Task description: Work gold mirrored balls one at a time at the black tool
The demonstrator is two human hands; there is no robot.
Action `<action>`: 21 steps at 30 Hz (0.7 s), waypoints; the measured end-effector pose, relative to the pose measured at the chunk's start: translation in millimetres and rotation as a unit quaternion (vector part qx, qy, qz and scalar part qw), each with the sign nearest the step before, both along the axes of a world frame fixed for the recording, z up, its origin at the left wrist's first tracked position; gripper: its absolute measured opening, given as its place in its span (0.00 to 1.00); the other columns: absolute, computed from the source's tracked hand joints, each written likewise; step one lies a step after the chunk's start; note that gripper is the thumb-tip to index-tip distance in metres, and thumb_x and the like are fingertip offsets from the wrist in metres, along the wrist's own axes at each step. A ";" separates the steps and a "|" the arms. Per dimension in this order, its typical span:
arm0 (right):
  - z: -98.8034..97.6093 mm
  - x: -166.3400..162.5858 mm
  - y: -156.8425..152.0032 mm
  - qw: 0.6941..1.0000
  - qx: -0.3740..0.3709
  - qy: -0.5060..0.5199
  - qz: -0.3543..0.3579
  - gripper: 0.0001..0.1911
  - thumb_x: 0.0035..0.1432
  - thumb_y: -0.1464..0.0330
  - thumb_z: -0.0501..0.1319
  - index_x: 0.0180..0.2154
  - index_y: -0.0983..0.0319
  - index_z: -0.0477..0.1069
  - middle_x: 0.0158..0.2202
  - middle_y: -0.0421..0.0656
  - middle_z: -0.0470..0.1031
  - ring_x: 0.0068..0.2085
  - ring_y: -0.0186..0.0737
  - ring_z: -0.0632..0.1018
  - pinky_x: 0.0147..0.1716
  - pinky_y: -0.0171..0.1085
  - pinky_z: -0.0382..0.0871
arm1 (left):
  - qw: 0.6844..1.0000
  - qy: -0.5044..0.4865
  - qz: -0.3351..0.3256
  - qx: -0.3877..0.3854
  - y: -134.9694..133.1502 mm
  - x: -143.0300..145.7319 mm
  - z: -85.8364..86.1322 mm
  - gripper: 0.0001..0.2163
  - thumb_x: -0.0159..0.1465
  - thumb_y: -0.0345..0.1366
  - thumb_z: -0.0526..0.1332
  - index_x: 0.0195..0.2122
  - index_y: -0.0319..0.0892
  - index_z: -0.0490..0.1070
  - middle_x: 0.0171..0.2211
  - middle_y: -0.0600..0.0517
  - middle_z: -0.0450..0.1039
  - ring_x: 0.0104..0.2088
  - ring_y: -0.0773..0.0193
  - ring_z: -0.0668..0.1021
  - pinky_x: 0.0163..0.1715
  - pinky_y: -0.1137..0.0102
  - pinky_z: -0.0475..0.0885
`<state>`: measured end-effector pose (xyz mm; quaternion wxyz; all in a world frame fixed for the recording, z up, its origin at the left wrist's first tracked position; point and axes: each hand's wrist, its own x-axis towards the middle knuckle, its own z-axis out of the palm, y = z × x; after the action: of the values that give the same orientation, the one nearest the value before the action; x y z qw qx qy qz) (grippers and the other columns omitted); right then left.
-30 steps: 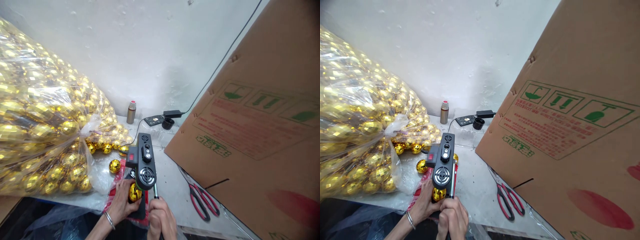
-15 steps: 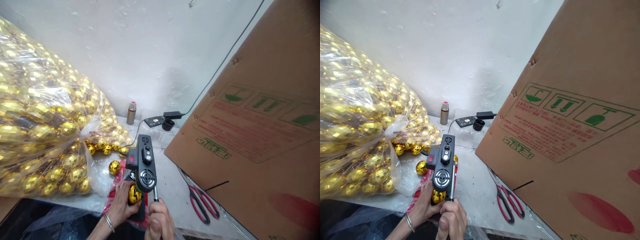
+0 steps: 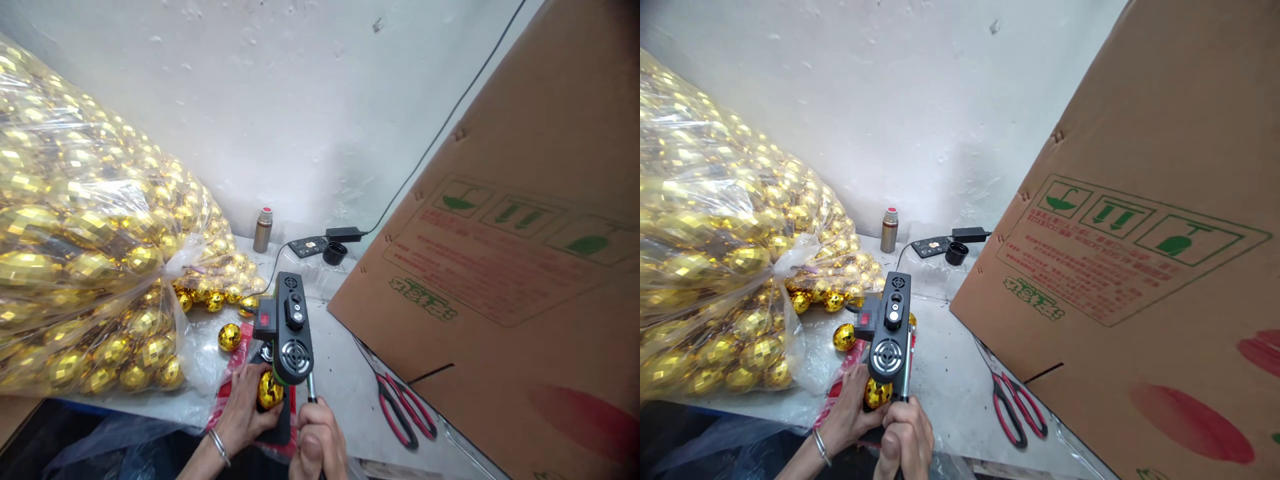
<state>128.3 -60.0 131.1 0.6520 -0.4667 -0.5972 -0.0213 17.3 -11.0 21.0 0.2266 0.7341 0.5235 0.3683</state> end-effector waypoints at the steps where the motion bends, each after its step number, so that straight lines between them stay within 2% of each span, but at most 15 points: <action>1: 0.0 -0.1 0.2 1.000 0.003 0.002 0.000 0.17 0.72 0.73 0.47 0.28 0.58 0.61 0.25 0.35 0.67 0.25 0.32 0.70 0.41 0.37 0.72 | 1.000 0.000 0.000 -0.003 0.0 0.0 0.2 0.18 0.55 0.33 0.67 0.47 0.44 0.71 0.41 0.46 0.76 0.43 0.47 0.77 0.45 0.51 0.73; 6: -0.7 -1.7 1.1 1.000 0.003 0.006 -0.001 0.18 0.71 0.74 0.47 0.28 0.58 0.61 0.25 0.35 0.67 0.26 0.32 0.70 0.43 0.38 0.72 | 1.000 -0.003 -0.003 -0.013 0.7 -0.2 2.8 0.17 0.55 0.35 0.68 0.46 0.43 0.71 0.40 0.45 0.75 0.42 0.46 0.77 0.45 0.50 0.73; 13: 0.4 -1.5 4.3 1.000 0.030 0.000 -0.006 0.19 0.73 0.72 0.47 0.27 0.59 0.60 0.24 0.35 0.66 0.24 0.31 0.70 0.39 0.37 0.73 | 1.000 0.000 0.002 -0.029 1.3 0.2 7.3 0.16 0.55 0.36 0.68 0.45 0.43 0.72 0.40 0.46 0.75 0.42 0.46 0.77 0.46 0.52 0.73; 17: -11.5 6.2 10.1 0.998 0.058 -0.040 -0.001 0.19 0.73 0.71 0.48 0.27 0.59 0.61 0.24 0.35 0.67 0.23 0.30 0.70 0.38 0.36 0.73 | 0.999 0.001 0.000 -0.038 1.4 0.0 7.5 0.17 0.55 0.35 0.67 0.47 0.42 0.72 0.41 0.44 0.76 0.44 0.46 0.77 0.47 0.50 0.72; 21: -28.3 10.9 17.7 0.990 0.111 -0.087 0.015 0.20 0.74 0.69 0.47 0.26 0.59 0.61 0.24 0.35 0.67 0.23 0.29 0.71 0.28 0.33 0.70 | 0.999 -0.004 -0.009 -0.048 1.7 -1.6 5.7 0.18 0.56 0.36 0.68 0.48 0.42 0.72 0.43 0.44 0.76 0.45 0.45 0.77 0.49 0.48 0.71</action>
<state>139.2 -42.3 102.8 0.6452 -0.3789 -0.6529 -0.1180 15.6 -9.3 26.8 0.2672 0.7257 0.5326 0.3439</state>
